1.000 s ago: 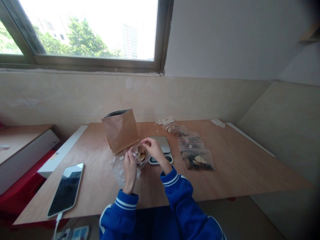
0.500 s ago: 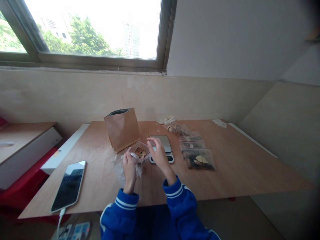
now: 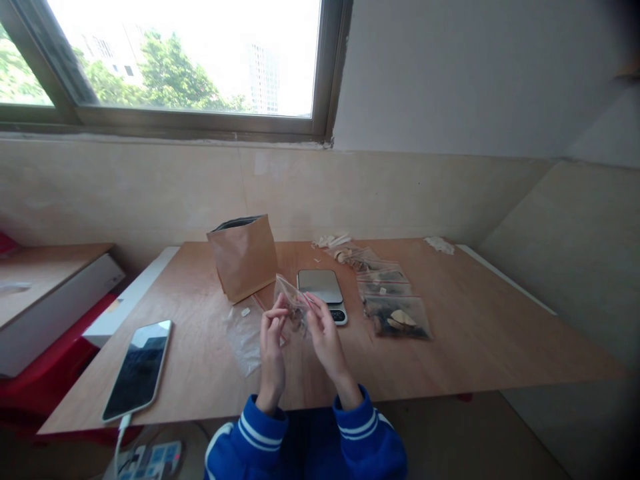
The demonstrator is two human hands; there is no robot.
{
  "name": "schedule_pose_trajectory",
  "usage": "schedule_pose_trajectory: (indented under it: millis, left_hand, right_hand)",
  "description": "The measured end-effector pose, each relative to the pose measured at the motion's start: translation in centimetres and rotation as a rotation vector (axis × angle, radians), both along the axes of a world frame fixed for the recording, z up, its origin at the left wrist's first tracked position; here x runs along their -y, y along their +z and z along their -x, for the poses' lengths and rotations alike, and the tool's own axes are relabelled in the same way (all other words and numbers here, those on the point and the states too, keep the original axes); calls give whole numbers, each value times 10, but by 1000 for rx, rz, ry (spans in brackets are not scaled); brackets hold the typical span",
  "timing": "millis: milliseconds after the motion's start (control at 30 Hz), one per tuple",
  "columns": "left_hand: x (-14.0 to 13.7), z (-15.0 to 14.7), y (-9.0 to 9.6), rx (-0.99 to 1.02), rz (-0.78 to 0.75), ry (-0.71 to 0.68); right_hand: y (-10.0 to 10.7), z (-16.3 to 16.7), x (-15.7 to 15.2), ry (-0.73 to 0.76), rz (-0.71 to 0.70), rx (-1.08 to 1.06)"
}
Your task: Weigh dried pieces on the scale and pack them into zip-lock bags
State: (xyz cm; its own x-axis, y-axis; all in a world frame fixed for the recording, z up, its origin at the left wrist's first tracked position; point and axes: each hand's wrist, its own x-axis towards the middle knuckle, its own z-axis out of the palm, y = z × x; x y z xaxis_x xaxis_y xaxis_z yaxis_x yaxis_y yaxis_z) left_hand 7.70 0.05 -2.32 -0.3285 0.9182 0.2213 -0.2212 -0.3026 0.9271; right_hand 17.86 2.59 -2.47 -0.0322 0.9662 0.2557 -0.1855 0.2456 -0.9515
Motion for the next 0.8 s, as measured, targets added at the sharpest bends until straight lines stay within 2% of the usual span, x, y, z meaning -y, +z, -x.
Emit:
schedule_pose_trajectory:
  millis: [100,200,233,267,367,433,633,800]
  left_hand:
    - [-1,6,2,-112,-24,49]
    - [-11,21,3,-306,-7,168]
    - [-15,27,3,-349,6,167]
    - [-19,32,2,-370,26,111]
    - [-29,40,-1,-371,82,-202]
    - [-33,38,-4,-353,86,-266]
    - [-33,28,-11,-303,55,12]
    - [-32,25,-14,-302,54,125]
  right_hand:
    - [1,-14,0,-87,36,-20]
    - [1,-27,3,-42,91,-25]
    - [1,-29,5,-16,108,-32]
    - [1,-31,6,7,122,-47]
    - [-2,-33,8,30,142,-102]
    - [-6,-33,8,4,131,-90]
    - [-25,-41,8,-106,96,113]
    - [-28,-52,13,-141,104,206]
